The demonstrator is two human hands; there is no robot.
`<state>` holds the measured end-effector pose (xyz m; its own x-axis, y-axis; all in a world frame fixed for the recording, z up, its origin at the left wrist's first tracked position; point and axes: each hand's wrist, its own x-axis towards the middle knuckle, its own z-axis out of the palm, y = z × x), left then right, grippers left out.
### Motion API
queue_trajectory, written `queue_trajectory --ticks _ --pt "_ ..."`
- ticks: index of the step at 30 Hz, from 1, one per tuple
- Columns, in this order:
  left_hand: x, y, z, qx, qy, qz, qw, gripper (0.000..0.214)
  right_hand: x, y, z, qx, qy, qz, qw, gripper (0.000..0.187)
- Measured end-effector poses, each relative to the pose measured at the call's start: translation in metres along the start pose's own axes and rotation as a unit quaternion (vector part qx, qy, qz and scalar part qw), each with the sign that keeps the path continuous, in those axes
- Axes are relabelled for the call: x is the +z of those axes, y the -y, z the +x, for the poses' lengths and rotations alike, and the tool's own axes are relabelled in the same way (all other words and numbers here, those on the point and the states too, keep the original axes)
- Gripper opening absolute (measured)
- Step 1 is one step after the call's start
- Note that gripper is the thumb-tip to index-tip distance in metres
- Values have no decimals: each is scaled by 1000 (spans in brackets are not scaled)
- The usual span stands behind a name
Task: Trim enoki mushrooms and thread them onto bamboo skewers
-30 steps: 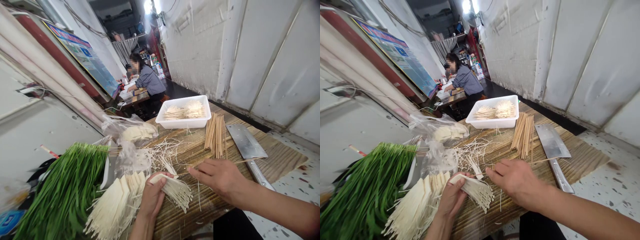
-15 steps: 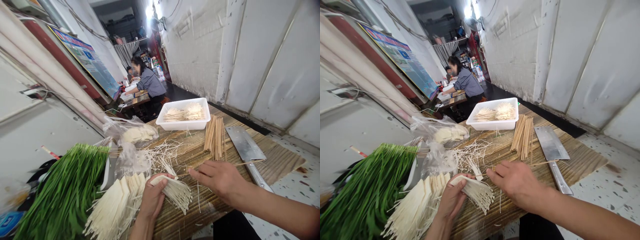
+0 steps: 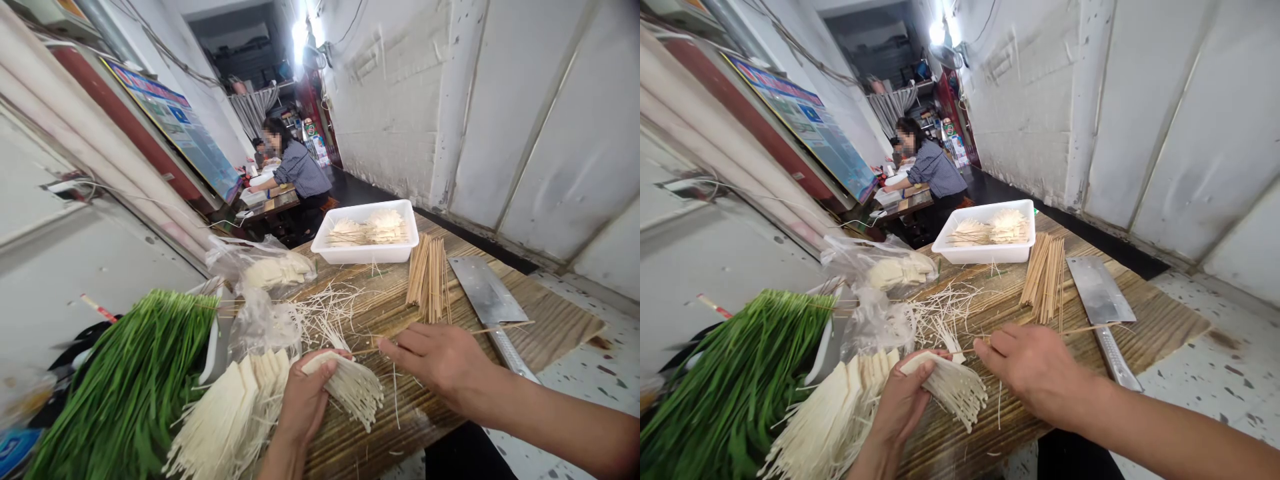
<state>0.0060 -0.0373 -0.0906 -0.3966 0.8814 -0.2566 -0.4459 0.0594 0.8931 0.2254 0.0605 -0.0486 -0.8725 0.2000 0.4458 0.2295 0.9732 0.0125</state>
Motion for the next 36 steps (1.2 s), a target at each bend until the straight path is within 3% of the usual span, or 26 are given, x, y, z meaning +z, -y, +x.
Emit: queue_trajectory --ticks 9,16,36 --pt "13 -11 -9 -14 1 41 999 29 -2 -6 -5 10 -18 19 1000 30" --pt "21 -19 -17 -15 4 91 996 28 -9 -4 -9 22 11 26 999 30" --pt "31 -17 -21 -27 14 112 993 30 -12 -6 -11 31 -8 92 995 30"
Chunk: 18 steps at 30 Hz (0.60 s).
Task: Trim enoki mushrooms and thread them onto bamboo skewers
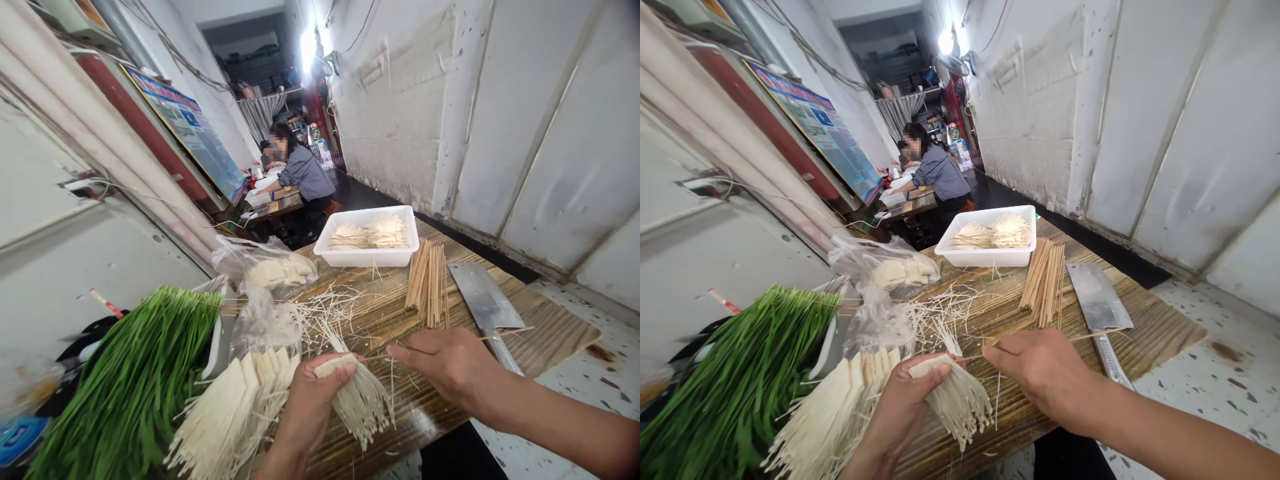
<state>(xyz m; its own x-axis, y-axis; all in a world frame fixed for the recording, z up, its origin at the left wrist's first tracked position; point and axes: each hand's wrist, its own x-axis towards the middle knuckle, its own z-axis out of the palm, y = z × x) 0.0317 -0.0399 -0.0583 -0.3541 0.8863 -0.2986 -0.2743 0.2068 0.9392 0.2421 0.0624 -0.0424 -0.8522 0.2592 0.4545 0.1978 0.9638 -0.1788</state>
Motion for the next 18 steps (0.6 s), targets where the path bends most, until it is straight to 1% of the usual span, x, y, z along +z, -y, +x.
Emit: queue_trajectory --ticks 5,9,11,15,18 --pt "3 1 -1 2 4 3 1000 29 -3 5 3 21 11 -9 1000 30" --pt "7 1 -3 5 -8 0 1000 32 0 4 6 23 3 0 1000 30" --pt "8 0 -2 6 -13 -10 1000 34 2 1 7 32 0 22 999 31" --pt "7 -4 -1 -4 -9 -47 999 48 1 -6 7 57 4 92 994 32" --pt "3 -6 -1 -1 6 -29 1000 46 -1 -8 6 71 9 121 990 33"
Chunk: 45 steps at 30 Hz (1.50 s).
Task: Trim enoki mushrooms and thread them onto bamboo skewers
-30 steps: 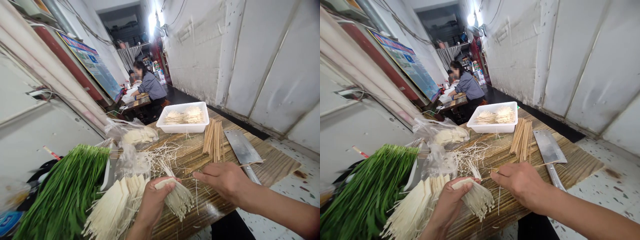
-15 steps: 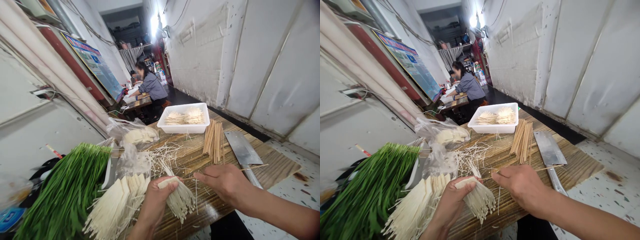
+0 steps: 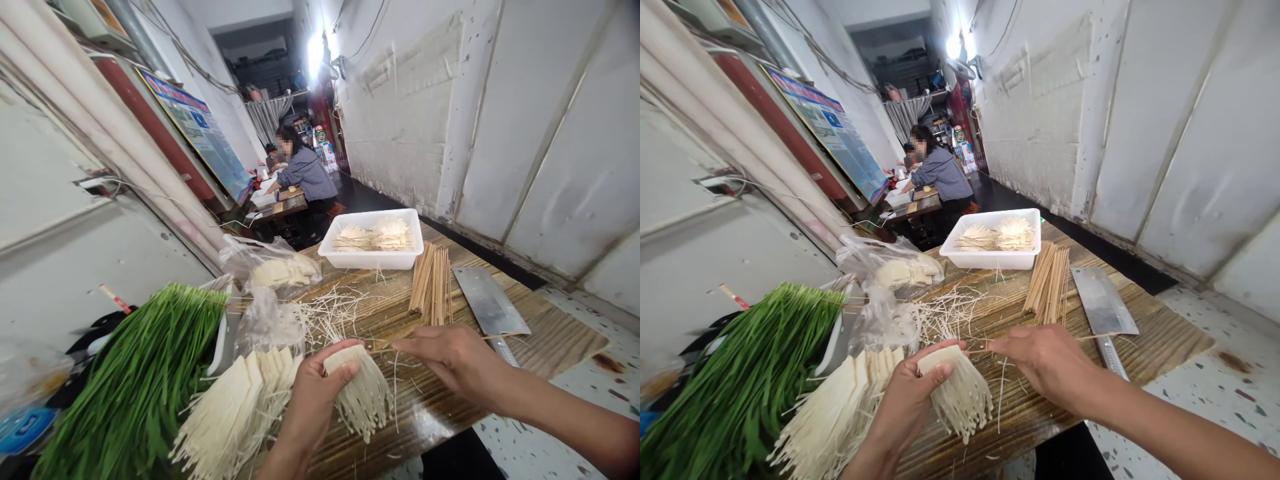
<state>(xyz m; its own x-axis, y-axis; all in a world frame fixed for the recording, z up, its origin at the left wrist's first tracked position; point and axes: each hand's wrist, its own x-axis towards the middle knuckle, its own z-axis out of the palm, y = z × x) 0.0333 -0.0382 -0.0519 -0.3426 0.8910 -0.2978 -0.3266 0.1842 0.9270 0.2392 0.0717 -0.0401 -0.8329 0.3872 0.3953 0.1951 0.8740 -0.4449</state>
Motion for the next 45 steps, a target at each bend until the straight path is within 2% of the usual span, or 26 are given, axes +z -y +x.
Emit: queue_trajectory --ticks 6,10,16,22,27,33,41,45 --pt "-6 2 -5 21 9 38 999 36 -4 0 -2 -24 -2 -2 1000 33" --pt "-6 3 -9 13 28 62 998 33 -9 2 -4 -35 19 13 999 29" --pt "1 0 -15 6 48 97 994 31 -18 8 -7 -14 62 39 997 29" --pt "5 0 -16 3 64 100 993 27 -19 11 -7 -1 70 31 997 31" --pt "6 2 -14 -5 61 84 995 32 -13 10 -7 10 50 14 999 33" --pt "7 -2 -11 7 59 60 996 47 -14 8 -8 15 27 60 998 32" --pt "2 -3 -13 79 19 118 990 31 -21 10 -8 29 11 84 996 29" --pt "2 -3 -16 82 31 102 991 30 -26 12 -5 29 26 86 996 29"
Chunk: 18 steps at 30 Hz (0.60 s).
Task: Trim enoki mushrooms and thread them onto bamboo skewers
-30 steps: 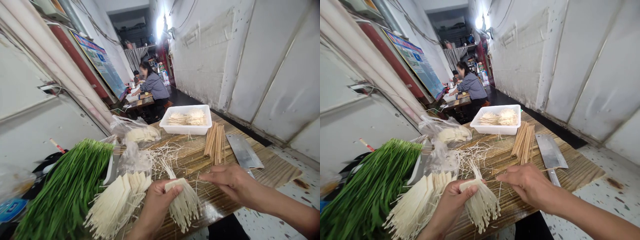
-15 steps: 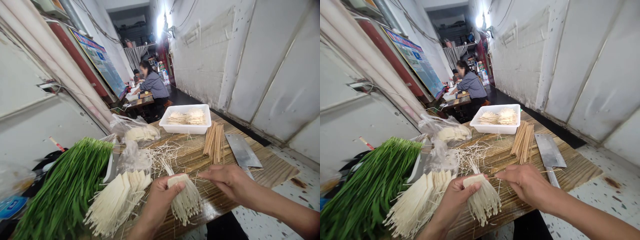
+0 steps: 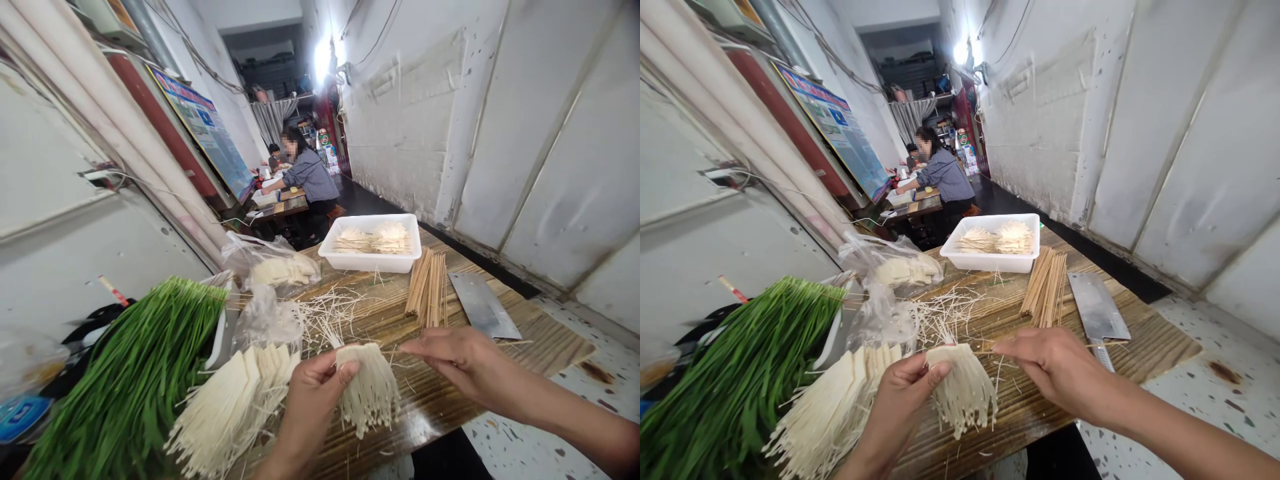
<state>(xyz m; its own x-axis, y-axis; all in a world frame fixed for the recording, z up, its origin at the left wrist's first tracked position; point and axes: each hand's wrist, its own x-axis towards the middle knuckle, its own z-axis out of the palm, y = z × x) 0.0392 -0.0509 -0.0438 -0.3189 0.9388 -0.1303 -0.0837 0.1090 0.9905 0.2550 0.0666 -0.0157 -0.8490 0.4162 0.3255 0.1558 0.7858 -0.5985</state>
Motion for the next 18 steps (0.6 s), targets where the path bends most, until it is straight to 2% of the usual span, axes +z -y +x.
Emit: queue_trajectory --ticks 4,12,18 --pt "2 -2 -2 1 17 -17 1000 29 -4 3 1 7 26 11 1000 28" --pt "-1 3 1 -10 -7 -37 999 31 -5 4 0 11 21 11 1000 28" --pt "0 0 1 -12 12 -27 999 32 -4 5 2 12 32 26 999 28"
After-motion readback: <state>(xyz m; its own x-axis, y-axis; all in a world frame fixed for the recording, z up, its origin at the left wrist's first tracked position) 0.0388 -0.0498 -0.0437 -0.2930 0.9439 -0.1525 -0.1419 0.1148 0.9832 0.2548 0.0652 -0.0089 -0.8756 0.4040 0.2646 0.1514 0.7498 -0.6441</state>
